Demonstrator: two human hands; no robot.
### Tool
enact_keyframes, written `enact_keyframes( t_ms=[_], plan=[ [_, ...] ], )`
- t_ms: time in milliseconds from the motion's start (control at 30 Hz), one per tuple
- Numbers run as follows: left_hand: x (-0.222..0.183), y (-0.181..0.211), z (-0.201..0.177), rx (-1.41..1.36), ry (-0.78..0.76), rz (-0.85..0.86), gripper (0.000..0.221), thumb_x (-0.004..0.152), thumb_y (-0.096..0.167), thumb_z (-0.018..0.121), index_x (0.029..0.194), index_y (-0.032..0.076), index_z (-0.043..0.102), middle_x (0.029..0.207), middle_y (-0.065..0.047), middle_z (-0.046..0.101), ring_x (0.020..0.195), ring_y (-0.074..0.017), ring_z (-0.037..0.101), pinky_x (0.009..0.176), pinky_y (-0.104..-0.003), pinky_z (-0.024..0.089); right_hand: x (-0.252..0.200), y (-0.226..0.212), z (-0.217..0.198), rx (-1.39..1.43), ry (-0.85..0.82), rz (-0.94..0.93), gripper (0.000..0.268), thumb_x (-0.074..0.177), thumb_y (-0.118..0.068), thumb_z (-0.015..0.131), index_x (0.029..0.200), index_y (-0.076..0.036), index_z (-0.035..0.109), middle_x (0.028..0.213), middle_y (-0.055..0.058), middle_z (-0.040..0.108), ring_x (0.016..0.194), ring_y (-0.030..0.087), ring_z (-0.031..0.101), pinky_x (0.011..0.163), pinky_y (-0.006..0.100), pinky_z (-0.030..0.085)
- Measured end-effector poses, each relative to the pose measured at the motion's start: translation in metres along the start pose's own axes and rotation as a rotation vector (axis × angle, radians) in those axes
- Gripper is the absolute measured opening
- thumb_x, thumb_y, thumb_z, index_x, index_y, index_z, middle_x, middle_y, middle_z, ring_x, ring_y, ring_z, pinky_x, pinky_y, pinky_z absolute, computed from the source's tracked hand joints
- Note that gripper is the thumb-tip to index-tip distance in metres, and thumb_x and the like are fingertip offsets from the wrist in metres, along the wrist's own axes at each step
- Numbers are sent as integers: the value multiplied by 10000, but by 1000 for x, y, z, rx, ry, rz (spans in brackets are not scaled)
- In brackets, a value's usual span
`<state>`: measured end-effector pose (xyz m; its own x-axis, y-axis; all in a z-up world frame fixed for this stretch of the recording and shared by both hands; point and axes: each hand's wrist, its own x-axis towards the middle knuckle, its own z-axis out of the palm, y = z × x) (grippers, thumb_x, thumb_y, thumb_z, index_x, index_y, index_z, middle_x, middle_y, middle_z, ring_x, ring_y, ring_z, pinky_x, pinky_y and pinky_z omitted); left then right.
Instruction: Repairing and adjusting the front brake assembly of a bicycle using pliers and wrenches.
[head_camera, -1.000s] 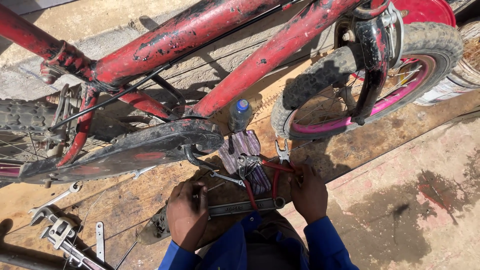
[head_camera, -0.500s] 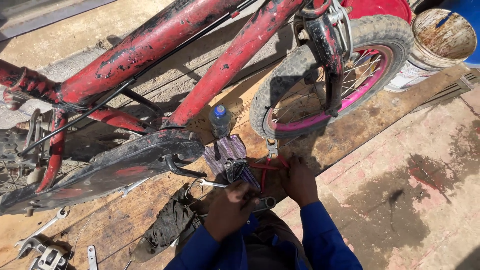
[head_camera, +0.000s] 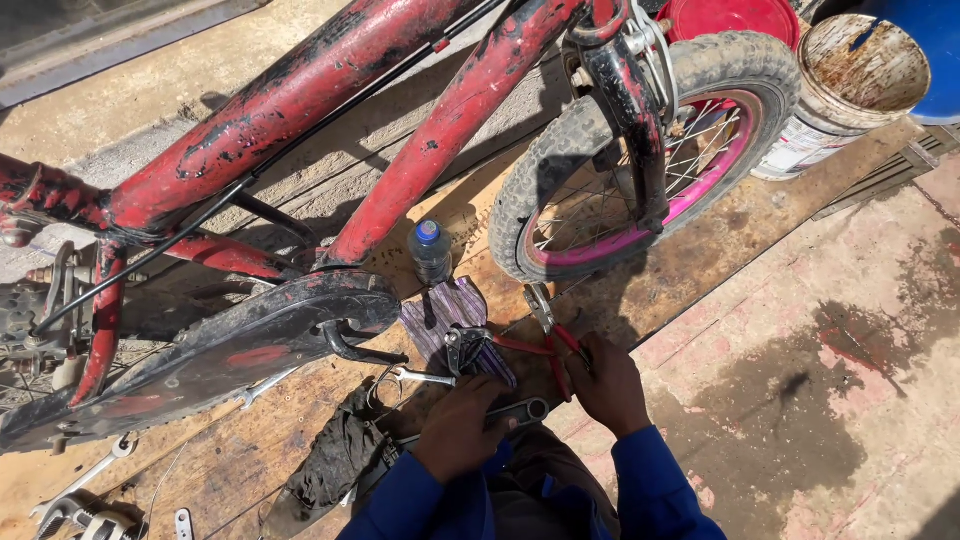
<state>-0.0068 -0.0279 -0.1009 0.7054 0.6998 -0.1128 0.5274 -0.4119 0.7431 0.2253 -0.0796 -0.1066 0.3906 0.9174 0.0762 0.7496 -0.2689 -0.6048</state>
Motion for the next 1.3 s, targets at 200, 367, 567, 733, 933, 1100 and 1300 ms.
enact_keyframes(
  t_ms=[200, 367, 567, 733, 933, 1100, 1300],
  plan=[
    [2, -8, 4, -25, 75, -50, 344, 811, 232, 681, 1141, 146, 636, 1195, -26, 629, 1036, -256, 623, 845, -386, 497, -14, -16, -24, 210, 4, 122, 132, 808, -162, 594, 772, -34, 589, 552, 115, 562, 485, 261, 476, 503, 383, 377],
    [3, -6, 1, -13, 60, -39, 337, 808, 216, 682, 1132, 133, 644, 1181, -7, 639, 1052, -240, 614, 854, -380, 495, -28, -26, -47, 387, 45, 95, 83, 853, -92, 590, 790, -38, 601, 536, 32, 467, 492, 142, 362, 475, 307, 308],
    [2, 15, -17, -135, 167, -21, 236, 804, 178, 690, 1037, 145, 696, 1023, 4, 689, 747, -201, 640, 672, -343, 500, -42, -17, -56, 946, 21, 72, 71, 842, -60, 562, 902, -41, 594, 784, 58, 525, 717, 171, 464, 667, 308, 393],
    [8, 56, -45, -367, 208, 72, 311, 824, 170, 692, 1117, 64, 687, 989, -56, 738, 722, -175, 651, 652, -301, 508, -43, -18, -51, 1056, -96, -14, 98, 791, -62, 630, 879, -40, 596, 1314, 95, 486, 1005, 253, 596, 891, 415, 446],
    [15, 103, -59, -465, 135, 179, 453, 879, 350, 622, 1196, 27, 614, 1180, -138, 686, 1051, -288, 680, 866, -389, 530, -55, -25, -42, 1330, -150, -22, 156, 746, 2, 591, 897, -38, 586, 1409, 169, 501, 1291, 310, 490, 1013, 414, 349],
    [23, 116, -43, -502, 218, 250, 85, 820, 79, 711, 890, 39, 682, 740, -41, 720, 502, -143, 557, 450, -265, 419, -58, -8, -59, 1024, -211, 8, 223, 556, 19, 670, 725, -63, 550, 1486, 154, 462, 1119, 262, 531, 813, 339, 417],
    [35, 145, -31, -500, 168, 220, 109, 821, 109, 700, 903, 62, 647, 745, -29, 674, 562, -165, 571, 518, -291, 459, -52, 16, -81, 1121, -399, 78, 948, 505, -15, 730, 1422, 12, 492, 1096, 120, 706, 943, 228, 612, 835, 340, 486]
  ],
)
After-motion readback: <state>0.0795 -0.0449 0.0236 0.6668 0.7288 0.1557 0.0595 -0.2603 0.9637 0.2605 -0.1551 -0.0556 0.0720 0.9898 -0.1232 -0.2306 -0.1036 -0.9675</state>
